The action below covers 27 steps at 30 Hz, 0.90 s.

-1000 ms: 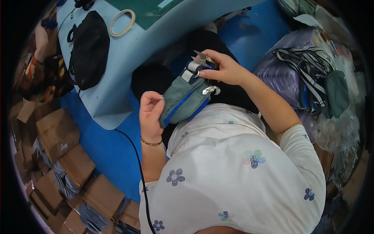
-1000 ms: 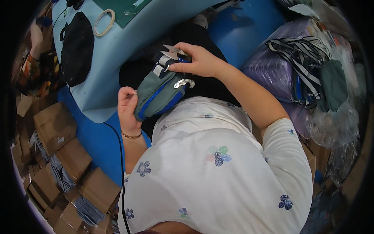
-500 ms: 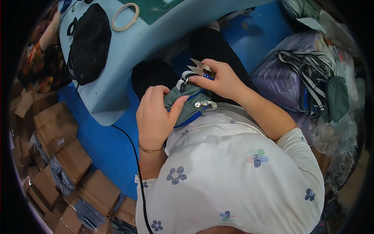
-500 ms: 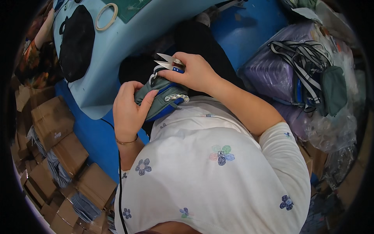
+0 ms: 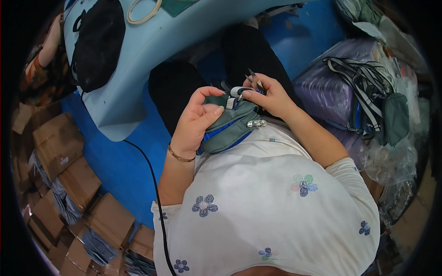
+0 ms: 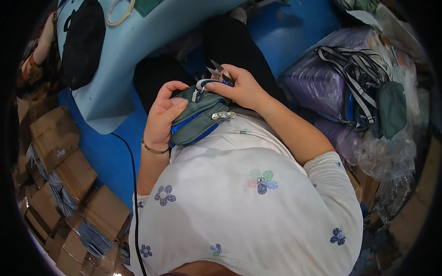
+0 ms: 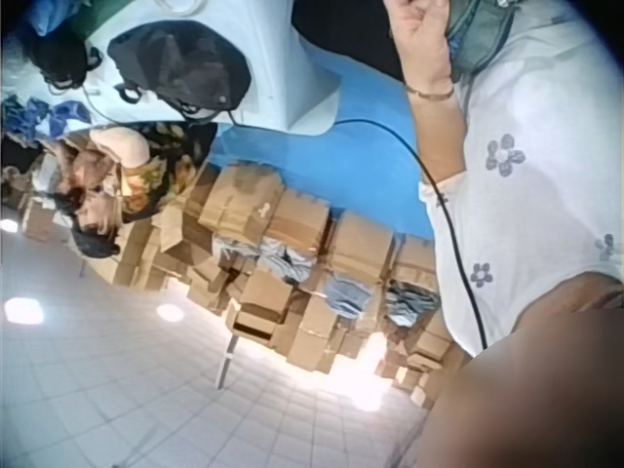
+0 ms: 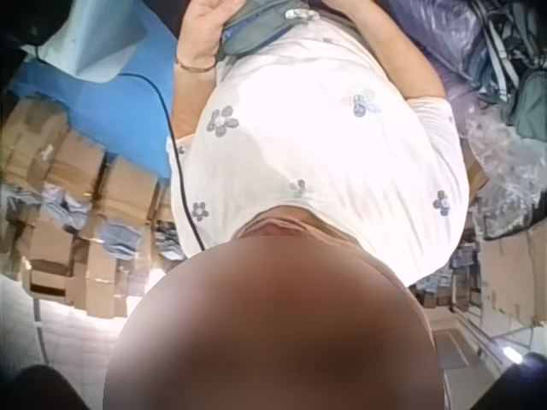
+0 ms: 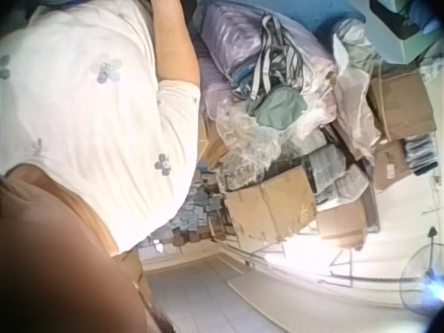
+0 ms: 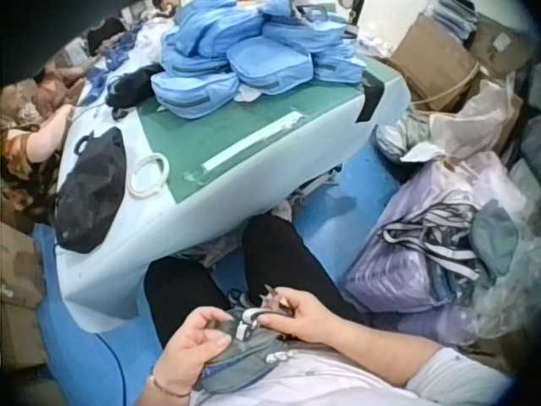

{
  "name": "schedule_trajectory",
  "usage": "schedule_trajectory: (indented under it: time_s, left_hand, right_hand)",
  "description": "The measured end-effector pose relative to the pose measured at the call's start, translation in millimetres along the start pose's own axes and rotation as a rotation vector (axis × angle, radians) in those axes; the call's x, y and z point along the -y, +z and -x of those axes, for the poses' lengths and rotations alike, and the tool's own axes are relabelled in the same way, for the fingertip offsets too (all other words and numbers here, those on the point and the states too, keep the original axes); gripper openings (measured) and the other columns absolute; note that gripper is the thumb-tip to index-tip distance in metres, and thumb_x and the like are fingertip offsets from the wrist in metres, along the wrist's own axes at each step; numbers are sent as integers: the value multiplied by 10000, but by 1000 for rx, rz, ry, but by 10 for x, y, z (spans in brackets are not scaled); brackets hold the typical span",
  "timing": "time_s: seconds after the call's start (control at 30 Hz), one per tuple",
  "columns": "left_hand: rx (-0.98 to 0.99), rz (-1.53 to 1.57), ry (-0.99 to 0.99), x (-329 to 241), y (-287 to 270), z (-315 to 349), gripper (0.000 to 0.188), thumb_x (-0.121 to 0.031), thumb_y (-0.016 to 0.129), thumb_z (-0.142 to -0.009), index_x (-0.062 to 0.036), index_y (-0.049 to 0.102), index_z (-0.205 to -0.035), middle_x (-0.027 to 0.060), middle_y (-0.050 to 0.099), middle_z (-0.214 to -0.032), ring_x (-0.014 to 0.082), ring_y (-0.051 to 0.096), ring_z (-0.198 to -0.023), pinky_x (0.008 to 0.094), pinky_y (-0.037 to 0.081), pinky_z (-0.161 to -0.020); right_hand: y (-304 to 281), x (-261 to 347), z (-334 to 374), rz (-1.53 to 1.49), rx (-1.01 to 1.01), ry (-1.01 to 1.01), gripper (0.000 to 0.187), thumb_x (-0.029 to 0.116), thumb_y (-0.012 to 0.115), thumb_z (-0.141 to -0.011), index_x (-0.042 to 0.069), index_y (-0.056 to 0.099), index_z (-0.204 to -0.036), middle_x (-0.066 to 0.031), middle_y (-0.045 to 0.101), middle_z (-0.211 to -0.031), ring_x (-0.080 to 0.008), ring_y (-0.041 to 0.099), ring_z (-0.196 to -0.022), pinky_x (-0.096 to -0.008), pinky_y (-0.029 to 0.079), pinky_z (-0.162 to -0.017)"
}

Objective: The recorder is assembling a small bag by attaching a strap and trimming excess threads using snips.

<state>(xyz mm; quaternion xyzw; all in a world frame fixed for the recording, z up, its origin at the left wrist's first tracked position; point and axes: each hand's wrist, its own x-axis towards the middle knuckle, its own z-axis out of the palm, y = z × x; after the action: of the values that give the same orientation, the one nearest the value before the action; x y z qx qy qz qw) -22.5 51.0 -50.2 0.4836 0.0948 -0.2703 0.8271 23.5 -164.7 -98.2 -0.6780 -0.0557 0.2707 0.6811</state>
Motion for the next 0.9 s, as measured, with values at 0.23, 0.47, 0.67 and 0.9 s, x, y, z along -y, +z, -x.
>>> schedule_trajectory:
  time_s: [0.23, 0.47, 0.67, 0.9]
  left_hand:
    - [-13, 6, -43, 3, -72, 19, 309, -25, 545, -889, -38, 450, -1183, 33, 622, -868, 58, 563, -801, 190, 436, -732]
    - [63, -660, -17, -260, -50, 284, 367, -48, 671, -772, 2, 518, -1102, 30, 591, -852, 73, 534, -761, 197, 424, -689]
    - [89, -1071, 238, -286, 127, 301, 185, -36, 712, -658, -9, 619, -815, 91, 548, -730, 217, 544, -656, 294, 430, -584]
    - [-40, -1366, 850, -125, 107, 299, 227, 15, 700, -573, -52, 635, -780, 53, 516, -721, 222, 496, -643, 333, 375, -569]
  right_hand:
    - [-29, -29, 49, -89, -4, 66, 282, 276, 734, -802, 48, 602, -903, 28, 546, -768, -50, 485, -722, -216, 403, -650]
    - [-213, -243, 222, -223, 36, -37, 272, 159, 764, -748, 54, 553, -883, -54, 591, -1024, -117, 553, -920, -264, 447, -822]
    - [-306, -193, 270, -157, 196, -136, 350, 104, 784, -690, 55, 552, -947, -85, 578, -1105, -121, 532, -978, -281, 420, -891]
    - [-283, -90, 382, -33, 232, -216, 296, 71, 771, -656, 54, 541, -842, -71, 510, -1191, -83, 474, -870, -259, 399, -791]
